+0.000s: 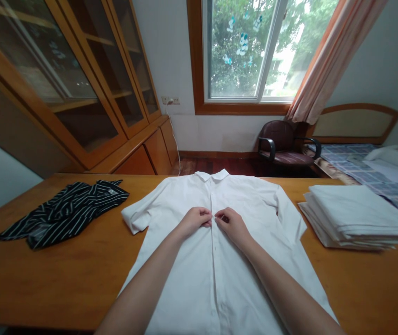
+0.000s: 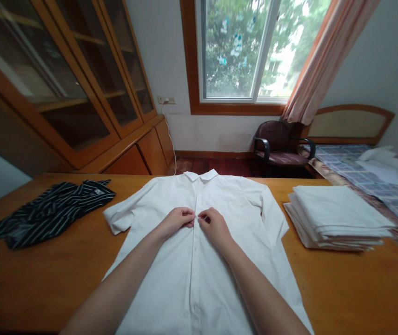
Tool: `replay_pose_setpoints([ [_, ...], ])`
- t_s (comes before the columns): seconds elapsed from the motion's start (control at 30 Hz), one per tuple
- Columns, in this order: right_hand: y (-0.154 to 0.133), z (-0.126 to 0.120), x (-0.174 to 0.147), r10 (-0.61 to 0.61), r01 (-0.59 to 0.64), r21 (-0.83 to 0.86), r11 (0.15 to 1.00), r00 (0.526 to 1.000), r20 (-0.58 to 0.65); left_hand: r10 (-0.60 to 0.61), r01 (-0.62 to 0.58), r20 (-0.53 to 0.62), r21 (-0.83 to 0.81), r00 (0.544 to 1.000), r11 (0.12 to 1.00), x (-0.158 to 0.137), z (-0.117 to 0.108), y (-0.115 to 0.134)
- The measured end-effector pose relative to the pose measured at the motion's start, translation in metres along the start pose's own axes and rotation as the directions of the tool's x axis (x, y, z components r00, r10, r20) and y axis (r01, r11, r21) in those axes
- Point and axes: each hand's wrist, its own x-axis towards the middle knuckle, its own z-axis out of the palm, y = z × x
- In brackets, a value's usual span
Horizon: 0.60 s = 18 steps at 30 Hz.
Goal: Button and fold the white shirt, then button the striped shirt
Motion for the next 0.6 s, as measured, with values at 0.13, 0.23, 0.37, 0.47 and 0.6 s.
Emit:
replay_pose_setpoints([
  [0.13, -0.002, 0.004, -0.007, 0.021, -0.022, -0.043, 0.999, 0.999, -0.025, 0.005, -0.006, 0.021, 0.019, 1.0, 1.0, 0.001, -0.002, 0.001],
  [0.23, -0.004, 0.01, -0.011, 0.006, -0.018, -0.123, 0.992, 0.995, -0.099, -0.003, 0.004, 0.046, -0.019, 0.999, 1.0, 0.001, -0.002, 0.003],
  [0.37, -0.004, 0.017, -0.013, -0.037, 0.001, -0.232, 0.973, 0.988, -0.15, 0.003, -0.001, 0.032, -0.076, 0.999, 0.997, 0.0, 0.001, 0.003],
  [0.47, -0.004, 0.018, -0.014, -0.051, 0.013, -0.27, 0.963, 0.99, -0.133, 0.005, -0.004, 0.016, -0.067, 1.0, 0.998, -0.001, 0.003, 0.002],
  [0.6, -0.004, 0.018, -0.013, -0.049, 0.014, -0.283, 0.959, 0.992, -0.116, -0.002, 0.002, 0.014, -0.038, 1.0, 0.999, -0.001, 0.004, -0.001],
])
